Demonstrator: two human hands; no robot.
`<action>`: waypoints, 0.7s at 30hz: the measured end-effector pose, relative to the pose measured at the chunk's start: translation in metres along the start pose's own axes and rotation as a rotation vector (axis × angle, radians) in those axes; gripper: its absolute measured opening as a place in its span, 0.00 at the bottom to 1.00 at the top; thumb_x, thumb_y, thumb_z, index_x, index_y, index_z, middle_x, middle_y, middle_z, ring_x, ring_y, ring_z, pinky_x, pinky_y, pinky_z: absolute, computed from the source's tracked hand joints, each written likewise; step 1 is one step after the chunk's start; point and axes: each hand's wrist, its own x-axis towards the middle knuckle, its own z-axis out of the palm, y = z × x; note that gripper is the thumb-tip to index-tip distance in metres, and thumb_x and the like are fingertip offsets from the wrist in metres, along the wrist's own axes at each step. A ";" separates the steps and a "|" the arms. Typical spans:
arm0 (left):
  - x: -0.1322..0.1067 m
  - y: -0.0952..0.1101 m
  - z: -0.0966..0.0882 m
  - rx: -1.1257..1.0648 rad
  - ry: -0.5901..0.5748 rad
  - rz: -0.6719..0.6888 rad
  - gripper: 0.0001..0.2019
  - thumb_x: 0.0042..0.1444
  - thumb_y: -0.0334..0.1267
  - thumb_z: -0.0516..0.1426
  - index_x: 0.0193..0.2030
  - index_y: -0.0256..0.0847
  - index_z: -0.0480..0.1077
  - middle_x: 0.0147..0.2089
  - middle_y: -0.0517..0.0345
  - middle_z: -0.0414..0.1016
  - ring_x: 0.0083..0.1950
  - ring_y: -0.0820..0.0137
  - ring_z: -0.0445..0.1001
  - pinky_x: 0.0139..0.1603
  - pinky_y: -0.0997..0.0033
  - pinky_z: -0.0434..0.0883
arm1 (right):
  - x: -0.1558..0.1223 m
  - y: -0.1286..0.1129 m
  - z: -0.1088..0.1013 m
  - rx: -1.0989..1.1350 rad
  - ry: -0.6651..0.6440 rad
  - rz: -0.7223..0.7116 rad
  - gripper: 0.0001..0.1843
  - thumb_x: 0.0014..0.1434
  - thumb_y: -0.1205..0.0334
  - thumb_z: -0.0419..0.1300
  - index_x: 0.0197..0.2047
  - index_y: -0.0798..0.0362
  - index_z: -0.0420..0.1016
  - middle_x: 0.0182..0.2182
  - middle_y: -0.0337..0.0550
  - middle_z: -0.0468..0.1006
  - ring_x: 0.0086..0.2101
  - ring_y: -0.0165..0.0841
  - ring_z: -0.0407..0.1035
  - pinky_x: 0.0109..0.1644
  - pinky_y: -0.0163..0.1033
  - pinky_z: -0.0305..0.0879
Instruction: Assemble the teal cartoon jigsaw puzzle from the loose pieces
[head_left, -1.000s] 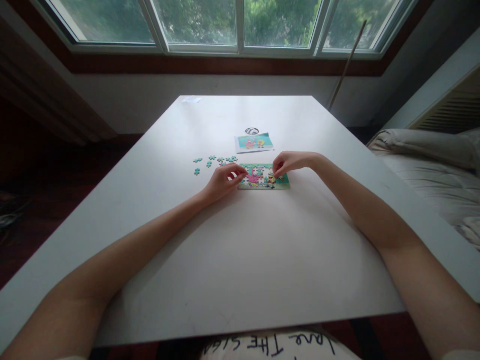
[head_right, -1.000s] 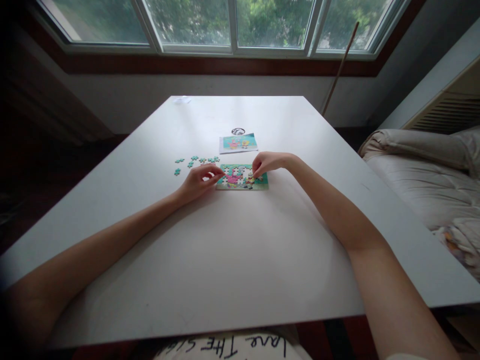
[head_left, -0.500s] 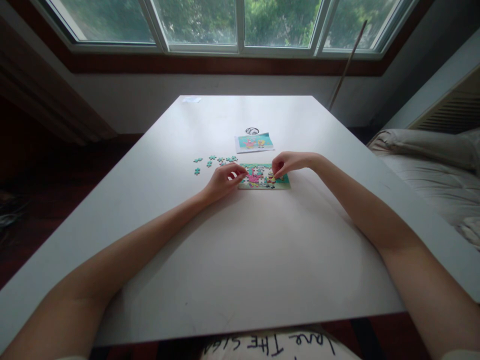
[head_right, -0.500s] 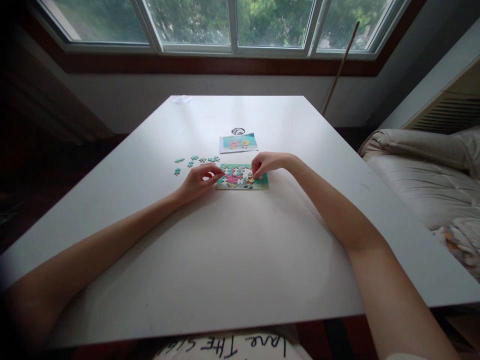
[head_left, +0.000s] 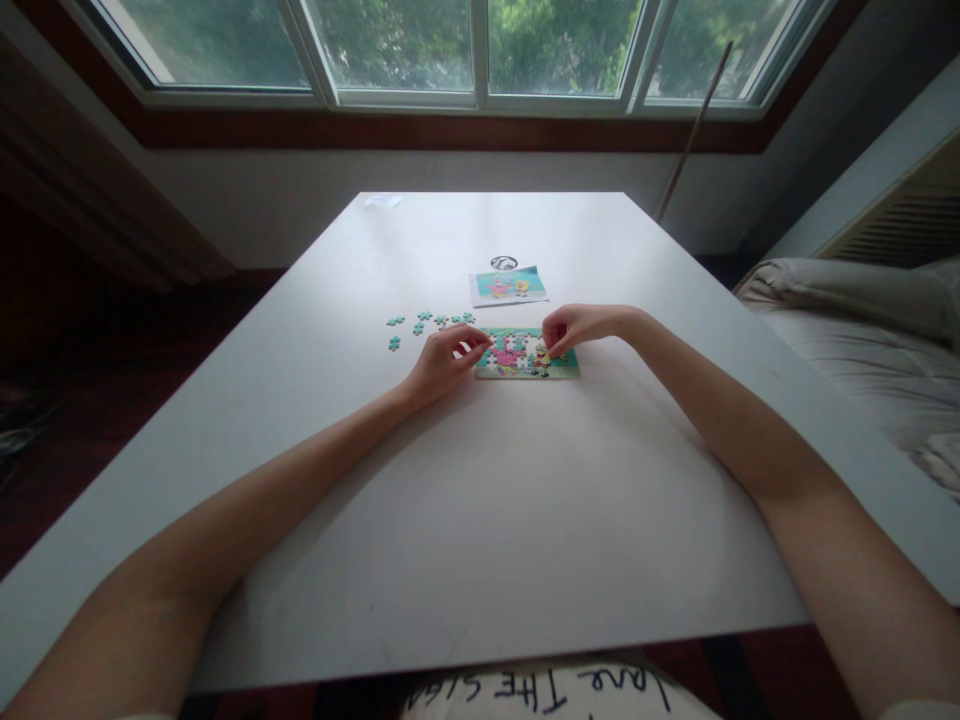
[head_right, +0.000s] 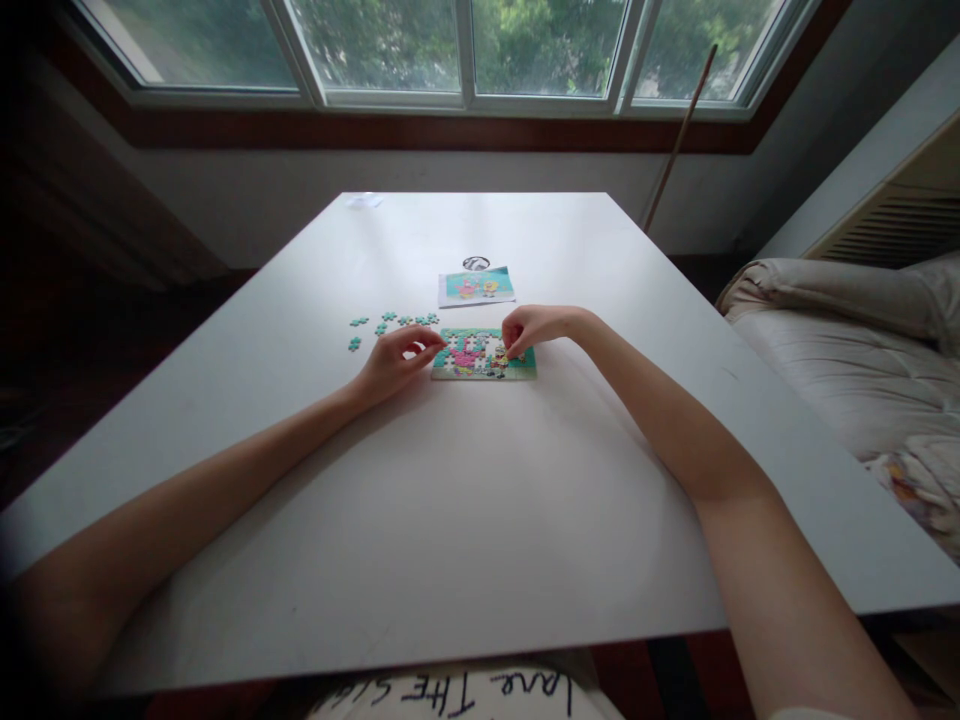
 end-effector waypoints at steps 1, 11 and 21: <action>0.000 0.000 0.000 0.008 0.014 0.003 0.09 0.55 0.41 0.57 0.33 0.38 0.74 0.32 0.57 0.76 0.32 0.74 0.72 0.31 0.77 0.69 | 0.000 0.001 0.000 0.007 -0.005 -0.002 0.23 0.40 0.47 0.69 0.31 0.57 0.74 0.25 0.38 0.72 0.28 0.27 0.63 0.30 0.33 0.56; -0.001 0.002 -0.001 0.052 0.089 -0.023 0.08 0.55 0.39 0.56 0.34 0.38 0.74 0.32 0.57 0.75 0.32 0.74 0.72 0.33 0.76 0.70 | -0.001 0.000 0.000 -0.052 -0.009 0.013 0.23 0.40 0.47 0.69 0.33 0.56 0.73 0.26 0.38 0.71 0.28 0.28 0.62 0.30 0.34 0.56; -0.001 0.000 -0.002 0.037 0.098 -0.024 0.08 0.54 0.39 0.56 0.34 0.38 0.74 0.32 0.57 0.75 0.32 0.73 0.72 0.33 0.75 0.70 | -0.007 -0.015 0.002 -0.141 -0.013 0.055 0.23 0.37 0.51 0.70 0.32 0.54 0.69 0.27 0.35 0.67 0.28 0.27 0.60 0.31 0.34 0.53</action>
